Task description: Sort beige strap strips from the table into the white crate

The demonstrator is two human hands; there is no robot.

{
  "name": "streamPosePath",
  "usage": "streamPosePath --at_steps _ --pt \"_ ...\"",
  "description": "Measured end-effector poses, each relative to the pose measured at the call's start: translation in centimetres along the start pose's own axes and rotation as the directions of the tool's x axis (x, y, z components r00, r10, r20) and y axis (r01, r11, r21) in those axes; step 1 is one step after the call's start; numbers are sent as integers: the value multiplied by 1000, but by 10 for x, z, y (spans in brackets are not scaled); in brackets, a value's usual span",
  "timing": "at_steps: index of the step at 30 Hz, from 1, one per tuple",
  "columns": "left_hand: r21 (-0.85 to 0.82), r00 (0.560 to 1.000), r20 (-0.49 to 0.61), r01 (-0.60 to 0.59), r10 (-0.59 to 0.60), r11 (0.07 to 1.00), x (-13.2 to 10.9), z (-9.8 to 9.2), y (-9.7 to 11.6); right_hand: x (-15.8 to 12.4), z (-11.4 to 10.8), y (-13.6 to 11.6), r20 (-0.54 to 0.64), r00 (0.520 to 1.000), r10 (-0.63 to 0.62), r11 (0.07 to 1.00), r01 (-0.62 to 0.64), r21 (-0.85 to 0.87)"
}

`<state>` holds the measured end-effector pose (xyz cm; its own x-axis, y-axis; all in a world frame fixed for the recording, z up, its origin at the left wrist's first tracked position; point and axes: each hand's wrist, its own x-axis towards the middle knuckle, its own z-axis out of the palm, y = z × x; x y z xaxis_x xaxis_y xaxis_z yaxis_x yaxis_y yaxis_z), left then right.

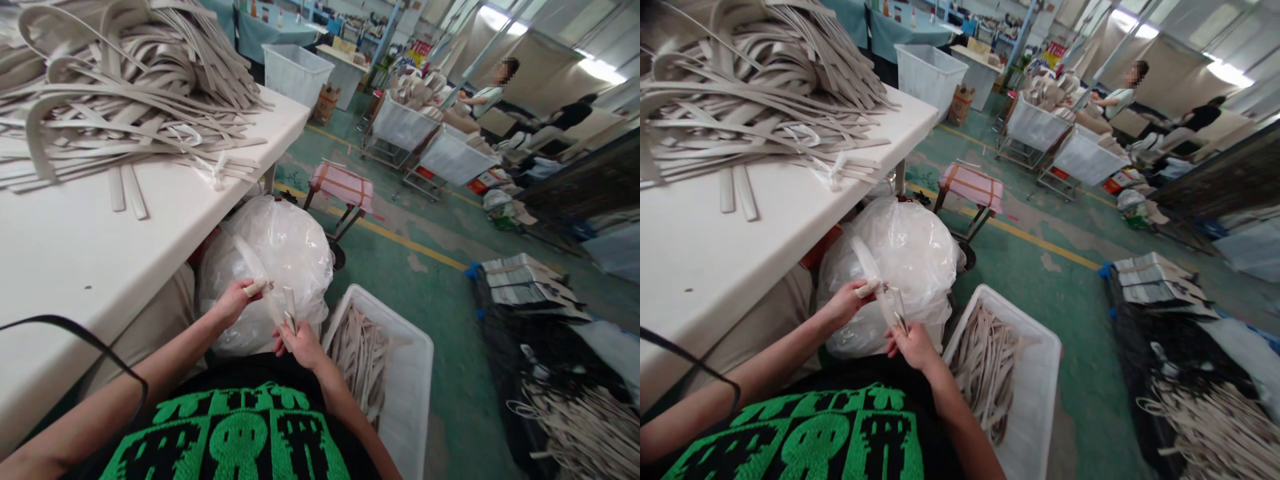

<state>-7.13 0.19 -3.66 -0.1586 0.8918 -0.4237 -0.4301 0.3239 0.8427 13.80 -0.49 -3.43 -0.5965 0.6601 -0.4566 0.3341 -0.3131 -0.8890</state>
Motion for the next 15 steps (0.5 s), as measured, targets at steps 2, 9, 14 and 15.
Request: streamPosePath --at_steps 2,9,14,15 --pt "27 997 62 34 -35 999 -7 7 -5 2 3 -2 -29 1000 -9 1000 9 -6" --pt "31 991 125 50 -54 998 -21 12 5 33 -20 -19 -192 967 -165 984 174 31" --pt "-34 952 199 245 -234 969 -31 12 13 52 -37 -27 -216 905 -366 929 368 -30" --pt "-22 940 229 266 -254 964 -35 15 10 56 -35 -30 -148 891 -430 903 427 -56"
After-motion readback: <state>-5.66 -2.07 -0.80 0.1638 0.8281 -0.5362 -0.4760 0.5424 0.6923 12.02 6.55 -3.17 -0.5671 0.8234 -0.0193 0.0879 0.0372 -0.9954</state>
